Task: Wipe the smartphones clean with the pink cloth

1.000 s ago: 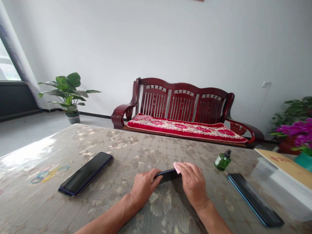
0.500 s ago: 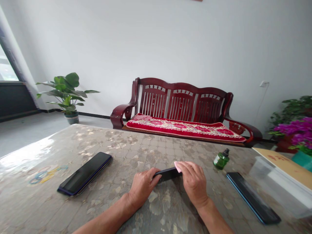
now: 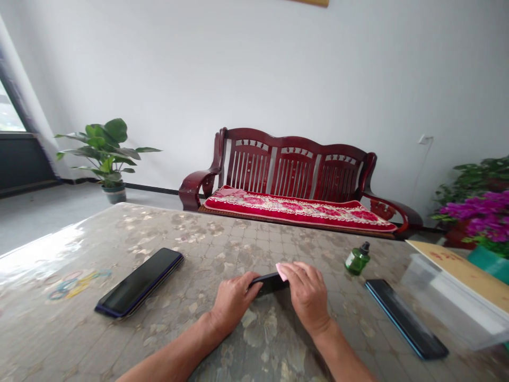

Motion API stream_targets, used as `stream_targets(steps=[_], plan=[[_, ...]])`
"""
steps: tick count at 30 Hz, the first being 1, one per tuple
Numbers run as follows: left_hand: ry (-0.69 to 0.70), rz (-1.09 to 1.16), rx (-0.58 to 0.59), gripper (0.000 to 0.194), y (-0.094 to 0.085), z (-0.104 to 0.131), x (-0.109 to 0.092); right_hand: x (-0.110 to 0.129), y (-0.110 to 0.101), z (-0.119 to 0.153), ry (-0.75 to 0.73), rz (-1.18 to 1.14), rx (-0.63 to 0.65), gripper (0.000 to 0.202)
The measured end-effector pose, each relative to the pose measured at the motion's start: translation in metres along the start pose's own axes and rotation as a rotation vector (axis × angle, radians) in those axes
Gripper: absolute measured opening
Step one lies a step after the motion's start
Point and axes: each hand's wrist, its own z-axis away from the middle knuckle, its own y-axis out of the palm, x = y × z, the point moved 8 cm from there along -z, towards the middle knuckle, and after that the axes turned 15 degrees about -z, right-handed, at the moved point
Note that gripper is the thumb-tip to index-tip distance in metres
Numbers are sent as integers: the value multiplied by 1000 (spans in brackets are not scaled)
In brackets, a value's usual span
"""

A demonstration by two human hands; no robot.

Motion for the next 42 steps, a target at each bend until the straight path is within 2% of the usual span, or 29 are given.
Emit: stream_targets(steps=[2, 4, 6, 11, 13, 15, 20, 22, 24, 28, 31, 34, 39, 42], plan=[[-5, -4, 1, 16, 0, -1, 0, -13, -7, 4, 25, 42, -26, 27], [-2, -6, -4, 17, 0, -1, 0, -16, -10, 5, 28, 52, -39, 27], [4, -5, -10, 17, 0, -1, 0, -9, -8, 3, 18, 35, -39, 27], [55, 4, -33, 16, -4, 1, -6, 26, 11, -5, -39, -46, 32, 27], [57, 7, -40, 17, -5, 1, -7, 31, 15, -6, -52, -48, 52, 27], [44, 3, -32, 16, -5, 0, -6, 25, 14, -5, -46, -32, 54, 26], [19, -5, -7, 17, -5, -2, -4, -7, -5, 1, 25, 26, -2, 25], [19, -13, -8, 17, -4, -1, -3, -10, -9, 2, 36, 29, -14, 25], [28, -18, -17, 17, -3, -1, -4, -1, -7, 1, 18, 5, -21, 27], [59, -1, -45, 16, -1, -1, -4, 34, 11, -5, -71, -71, 26, 29], [53, 8, -39, 16, -2, -1, -3, 42, 20, -7, -87, -67, 61, 29], [43, 11, -16, 17, -3, -2, -3, 25, 13, -5, -57, -34, 56, 28], [27, -19, 3, 19, -3, -2, -1, -24, -11, 6, 49, 34, -38, 30], [62, -31, -11, 18, -7, -1, -4, -37, -14, 12, 70, -2, -68, 30]])
